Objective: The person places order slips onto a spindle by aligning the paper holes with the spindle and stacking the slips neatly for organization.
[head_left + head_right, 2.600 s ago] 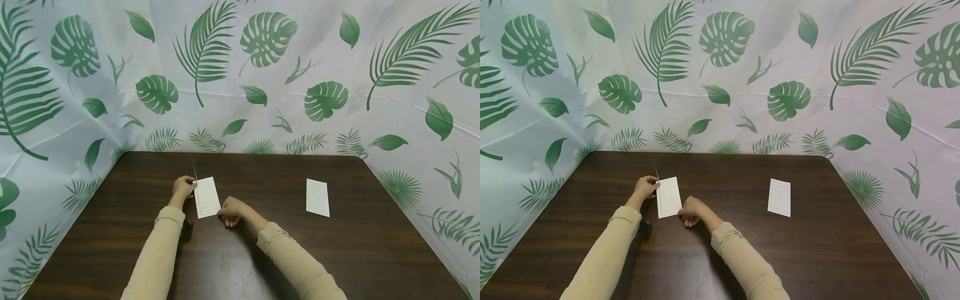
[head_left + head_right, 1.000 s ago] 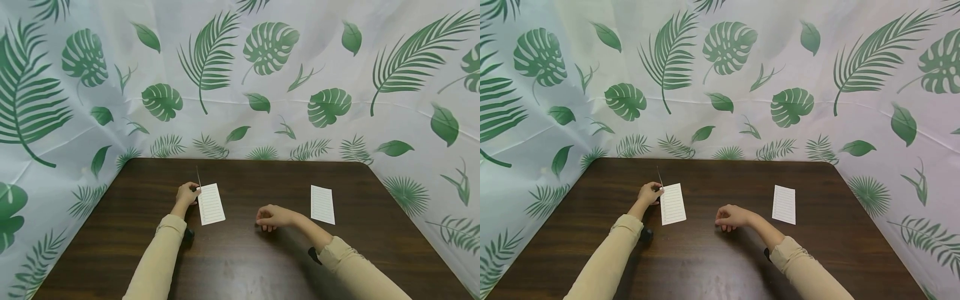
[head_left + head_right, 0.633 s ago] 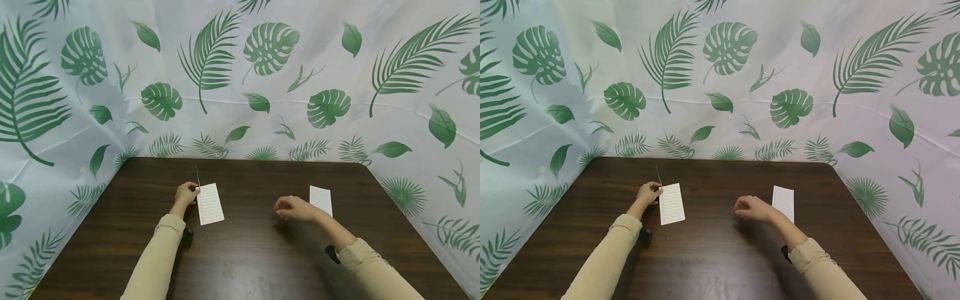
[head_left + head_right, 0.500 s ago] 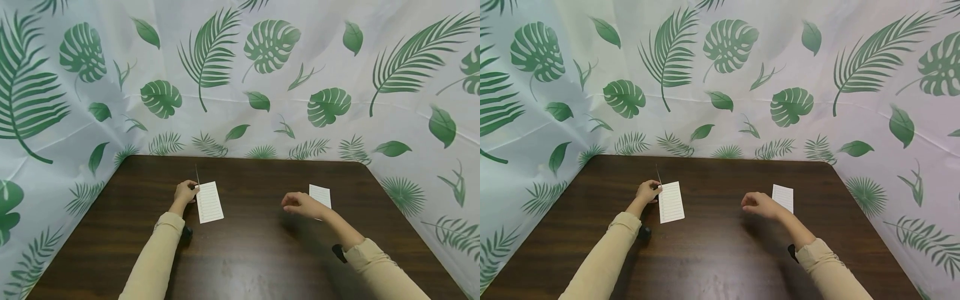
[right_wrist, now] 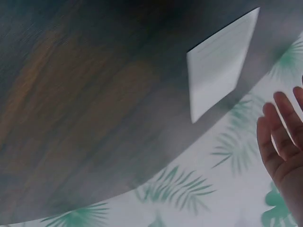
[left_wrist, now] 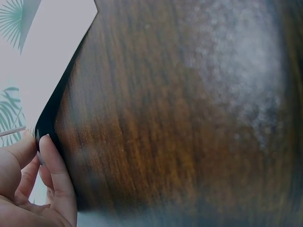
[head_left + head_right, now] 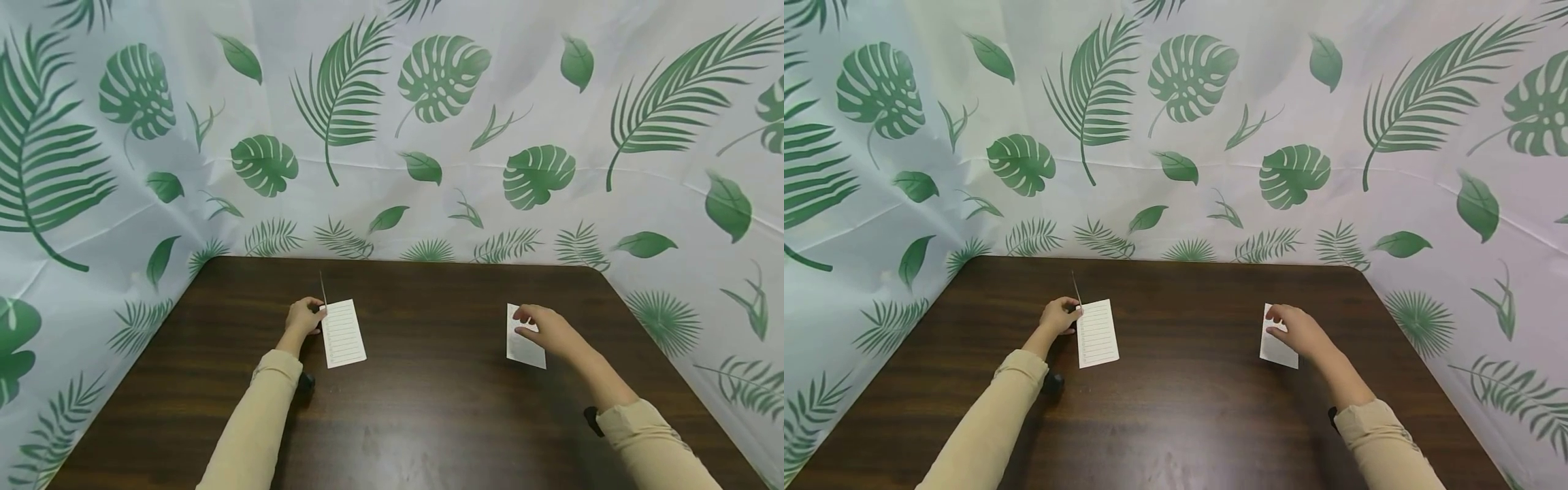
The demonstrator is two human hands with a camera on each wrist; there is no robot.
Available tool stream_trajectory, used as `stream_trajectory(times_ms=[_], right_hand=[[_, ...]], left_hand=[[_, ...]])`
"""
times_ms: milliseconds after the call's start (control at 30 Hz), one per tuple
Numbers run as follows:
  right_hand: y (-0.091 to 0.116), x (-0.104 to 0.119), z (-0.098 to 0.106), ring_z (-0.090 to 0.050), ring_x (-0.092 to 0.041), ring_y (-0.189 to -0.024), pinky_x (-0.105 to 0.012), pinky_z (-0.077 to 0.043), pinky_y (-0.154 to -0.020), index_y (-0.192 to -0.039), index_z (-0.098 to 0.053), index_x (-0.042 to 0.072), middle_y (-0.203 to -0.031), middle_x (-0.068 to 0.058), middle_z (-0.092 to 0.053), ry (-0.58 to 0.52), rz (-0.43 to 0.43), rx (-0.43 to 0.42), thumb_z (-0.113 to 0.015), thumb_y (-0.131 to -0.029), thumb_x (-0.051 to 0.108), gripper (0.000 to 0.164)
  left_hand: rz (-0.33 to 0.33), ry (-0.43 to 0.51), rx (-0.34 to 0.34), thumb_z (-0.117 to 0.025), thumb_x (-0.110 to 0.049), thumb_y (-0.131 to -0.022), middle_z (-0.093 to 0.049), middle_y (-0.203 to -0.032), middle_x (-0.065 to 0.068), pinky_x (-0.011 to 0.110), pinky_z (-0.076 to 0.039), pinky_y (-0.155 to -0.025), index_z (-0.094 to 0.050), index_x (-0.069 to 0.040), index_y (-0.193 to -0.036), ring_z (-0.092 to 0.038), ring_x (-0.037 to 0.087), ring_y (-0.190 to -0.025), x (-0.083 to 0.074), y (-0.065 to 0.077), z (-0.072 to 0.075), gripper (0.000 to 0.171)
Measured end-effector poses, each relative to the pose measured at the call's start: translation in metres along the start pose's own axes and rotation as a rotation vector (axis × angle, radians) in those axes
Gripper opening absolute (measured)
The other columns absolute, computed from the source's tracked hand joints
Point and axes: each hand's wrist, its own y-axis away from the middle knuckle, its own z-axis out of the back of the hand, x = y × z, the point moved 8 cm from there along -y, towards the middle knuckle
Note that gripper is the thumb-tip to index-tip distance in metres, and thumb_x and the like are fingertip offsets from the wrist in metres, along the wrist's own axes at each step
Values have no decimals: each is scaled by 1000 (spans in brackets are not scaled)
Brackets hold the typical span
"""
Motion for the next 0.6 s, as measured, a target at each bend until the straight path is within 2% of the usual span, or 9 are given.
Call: stream_trajectory(times_ms=[100,300,433,600], right_hand=[[6,-13,-6,-58,-42,-98,-55,-50,-82,-109,-59,-6,-106,-25,-62,39,-32,34,-72,-81,16,38],[25,-43,-28,-41,-59,-115,-67,-41,-89,-126,-45,-14,-129,-42,-40,22,-148,169,-78,-75,32,76],[30,-51,-37,-35,-60,-120,-68,-36,-96,-130,-36,-20,-133,-46,-32,4,-189,230,-79,-73,35,90],[23,-50,-36,-41,-57,-118,-63,-40,-96,-131,-34,-22,-129,-45,-38,51,-205,267,-83,-68,38,100]], left_hand=[[-5,0,-11,-60,-16,-92,-52,-124,26,17,-52,-46,-60,-4,-115,-49,5,-46,0,2,0,26],[-17,7,-6,-60,-15,-92,-51,-122,27,18,-53,-47,-60,-3,-115,-48,6,-49,1,6,-6,26],[-35,16,-13,-61,-14,-91,-49,-121,28,20,-54,-48,-60,-2,-116,-50,10,-54,1,4,-6,27],[-48,16,-42,-64,-17,-90,-54,-112,26,24,-55,-48,-62,-5,-111,-56,16,-53,7,-11,-4,25]])
